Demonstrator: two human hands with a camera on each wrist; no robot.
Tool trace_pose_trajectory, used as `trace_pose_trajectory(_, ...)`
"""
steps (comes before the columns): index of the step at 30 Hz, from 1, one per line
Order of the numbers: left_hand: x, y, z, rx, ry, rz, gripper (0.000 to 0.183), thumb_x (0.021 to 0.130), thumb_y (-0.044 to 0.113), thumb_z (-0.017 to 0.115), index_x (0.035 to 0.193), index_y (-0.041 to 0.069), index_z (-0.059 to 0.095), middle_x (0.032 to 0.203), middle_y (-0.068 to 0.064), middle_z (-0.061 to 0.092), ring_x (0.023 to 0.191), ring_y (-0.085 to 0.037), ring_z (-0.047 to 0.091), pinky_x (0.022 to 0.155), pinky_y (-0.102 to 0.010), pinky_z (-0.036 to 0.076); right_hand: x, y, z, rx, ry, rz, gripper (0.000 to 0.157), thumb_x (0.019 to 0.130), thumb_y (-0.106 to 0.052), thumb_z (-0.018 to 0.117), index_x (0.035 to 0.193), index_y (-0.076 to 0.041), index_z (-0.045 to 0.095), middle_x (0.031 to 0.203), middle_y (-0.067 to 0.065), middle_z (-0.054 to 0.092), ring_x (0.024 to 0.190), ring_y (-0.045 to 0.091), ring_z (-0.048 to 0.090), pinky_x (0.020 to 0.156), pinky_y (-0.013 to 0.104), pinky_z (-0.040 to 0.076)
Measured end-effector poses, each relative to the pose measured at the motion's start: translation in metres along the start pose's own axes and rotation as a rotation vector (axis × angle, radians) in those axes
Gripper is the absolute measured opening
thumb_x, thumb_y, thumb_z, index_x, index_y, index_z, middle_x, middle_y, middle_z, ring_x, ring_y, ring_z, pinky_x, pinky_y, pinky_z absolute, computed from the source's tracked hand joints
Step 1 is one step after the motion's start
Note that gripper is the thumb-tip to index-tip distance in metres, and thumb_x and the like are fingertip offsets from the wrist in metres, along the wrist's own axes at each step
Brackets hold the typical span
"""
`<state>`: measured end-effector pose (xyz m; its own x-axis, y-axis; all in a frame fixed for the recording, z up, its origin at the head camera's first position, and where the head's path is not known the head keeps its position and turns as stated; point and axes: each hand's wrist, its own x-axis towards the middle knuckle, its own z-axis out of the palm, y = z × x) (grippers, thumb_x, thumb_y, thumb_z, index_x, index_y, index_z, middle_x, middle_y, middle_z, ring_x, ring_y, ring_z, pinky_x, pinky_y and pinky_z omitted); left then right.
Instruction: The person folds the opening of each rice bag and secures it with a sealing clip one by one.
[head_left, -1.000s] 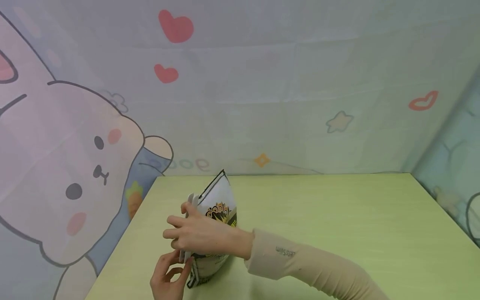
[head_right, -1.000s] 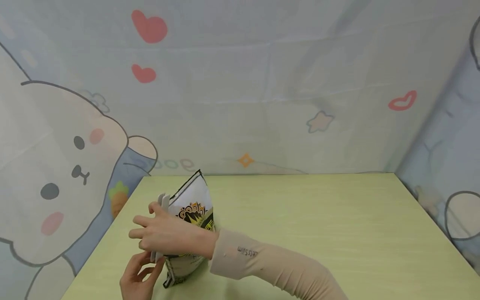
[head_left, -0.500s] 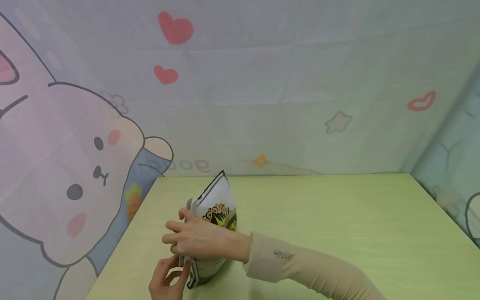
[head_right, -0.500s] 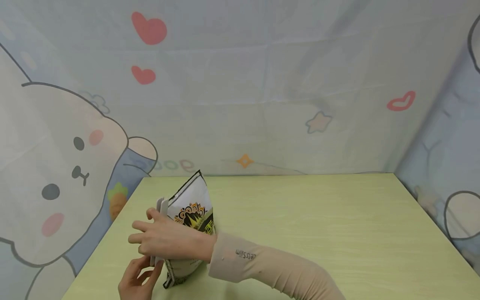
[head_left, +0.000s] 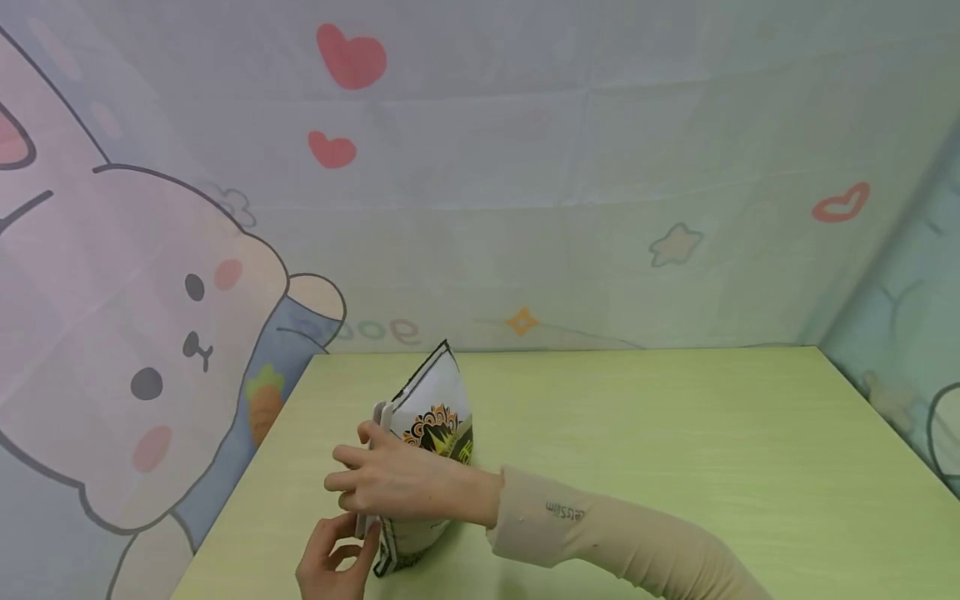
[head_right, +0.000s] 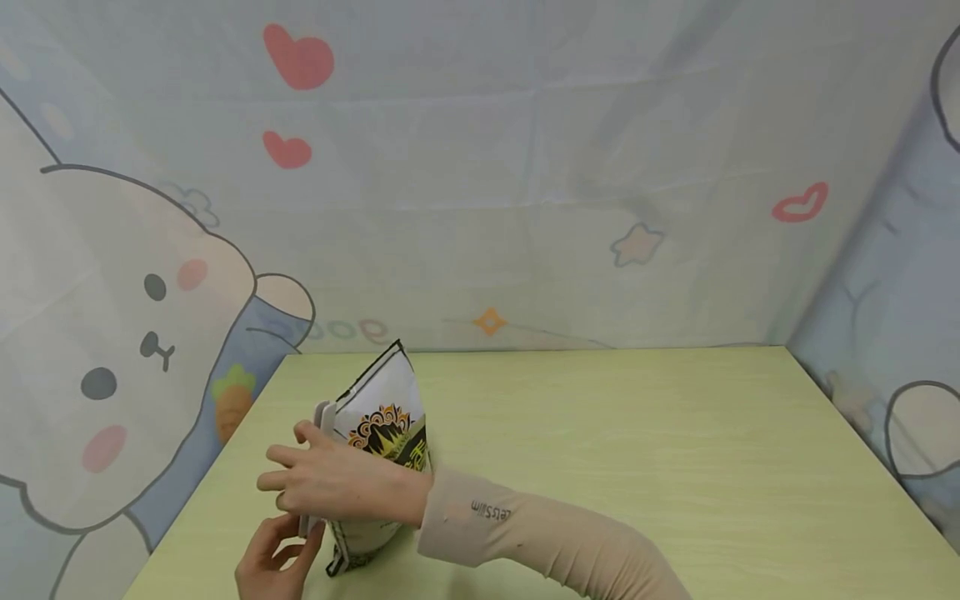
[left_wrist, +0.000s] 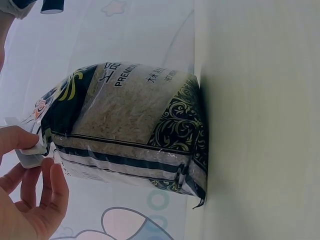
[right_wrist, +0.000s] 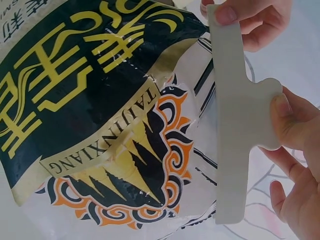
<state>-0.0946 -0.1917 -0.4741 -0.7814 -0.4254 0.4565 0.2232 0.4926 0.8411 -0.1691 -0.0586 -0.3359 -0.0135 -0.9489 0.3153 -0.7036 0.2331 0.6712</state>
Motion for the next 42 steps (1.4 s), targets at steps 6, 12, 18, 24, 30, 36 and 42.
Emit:
trace_pose_trajectory(6, 0.001, 0.012, -0.004, 0.025, 0.005, 0.015, 0.021, 0.086, -0.017, 0.068, 0.105, -0.008, 0.069, 0.088, -0.009, 0.059, 0.081, 0.008, 0.055, 0.062, -0.02, 0.054, -0.002, 0.0, 0.004, 0.007, 0.005, 0.009, 0.019, 0.102, -0.033, 0.059, 0.092, -0.044, 0.07, 0.096, -0.022, 0.052, 0.094, 0.006, 0.043, 0.091, 0.031, 0.034)
trace_pose_trajectory(12, 0.0, 0.013, -0.004, 0.04, 0.001, 0.025, 0.018, 0.088, -0.016, 0.067, 0.105, -0.009, 0.068, 0.09, -0.013, 0.059, 0.082, 0.009, 0.054, 0.063, -0.02, 0.055, -0.006, 0.004, 0.004, 0.07, -0.015, 0.022, 0.019, 0.102, -0.03, 0.061, 0.108, -0.046, 0.07, 0.104, -0.024, 0.056, 0.101, 0.003, 0.048, 0.095, 0.032, 0.034)
trace_pose_trajectory(18, 0.001, 0.013, -0.003, 0.044, 0.024, 0.043, 0.02, 0.084, -0.018, 0.069, 0.102, -0.009, 0.069, 0.086, -0.011, 0.059, 0.079, 0.009, 0.054, 0.06, -0.02, 0.054, -0.011, 0.012, 0.005, 0.149, 0.001, 0.065, 0.045, 0.103, -0.014, 0.059, 0.138, -0.042, 0.058, 0.118, -0.026, 0.062, 0.104, -0.002, 0.053, 0.097, 0.029, 0.037)
trace_pose_trajectory(24, 0.005, 0.012, -0.003, 0.018, 0.052, 0.043, 0.019, 0.08, -0.019, 0.073, 0.095, -0.008, 0.072, 0.078, -0.003, 0.058, 0.071, 0.006, 0.055, 0.054, -0.016, 0.052, -0.016, 0.024, 0.008, 0.194, 0.011, 0.123, 0.052, 0.096, -0.019, 0.072, 0.143, -0.038, 0.056, 0.119, -0.023, 0.064, 0.113, 0.002, 0.055, 0.108, 0.033, 0.038)
trace_pose_trajectory(30, 0.006, 0.01, -0.003, 0.006, 0.067, 0.046, 0.02, 0.078, -0.019, 0.075, 0.094, -0.008, 0.073, 0.076, -0.001, 0.058, 0.07, 0.006, 0.055, 0.053, -0.013, 0.051, -0.022, 0.032, 0.014, 0.217, 0.041, 0.176, 0.053, 0.09, -0.023, 0.08, 0.137, -0.035, 0.06, 0.121, -0.018, 0.065, 0.119, 0.005, 0.053, 0.106, 0.037, 0.039)
trace_pose_trajectory(36, 0.006, 0.011, 0.0, 0.021, 0.094, 0.053, 0.02, 0.076, -0.018, 0.077, 0.092, -0.008, 0.073, 0.074, -0.001, 0.058, 0.068, 0.007, 0.054, 0.05, -0.012, 0.049, -0.024, 0.038, 0.018, 0.192, 0.076, 0.21, 0.032, 0.094, -0.029, 0.074, 0.125, -0.032, 0.066, 0.122, -0.014, 0.066, 0.12, 0.008, 0.054, 0.101, 0.036, 0.04)
trace_pose_trajectory(42, 0.006, 0.015, 0.0, 0.043, 0.1, 0.016, 0.019, 0.076, -0.016, 0.078, 0.093, -0.006, 0.074, 0.075, 0.0, 0.06, 0.069, 0.008, 0.054, 0.049, -0.012, 0.049, -0.029, 0.044, 0.021, 0.235, 0.115, 0.258, 0.024, 0.097, -0.022, 0.07, 0.12, -0.031, 0.068, 0.122, -0.007, 0.063, 0.116, 0.012, 0.054, 0.099, 0.038, 0.039)
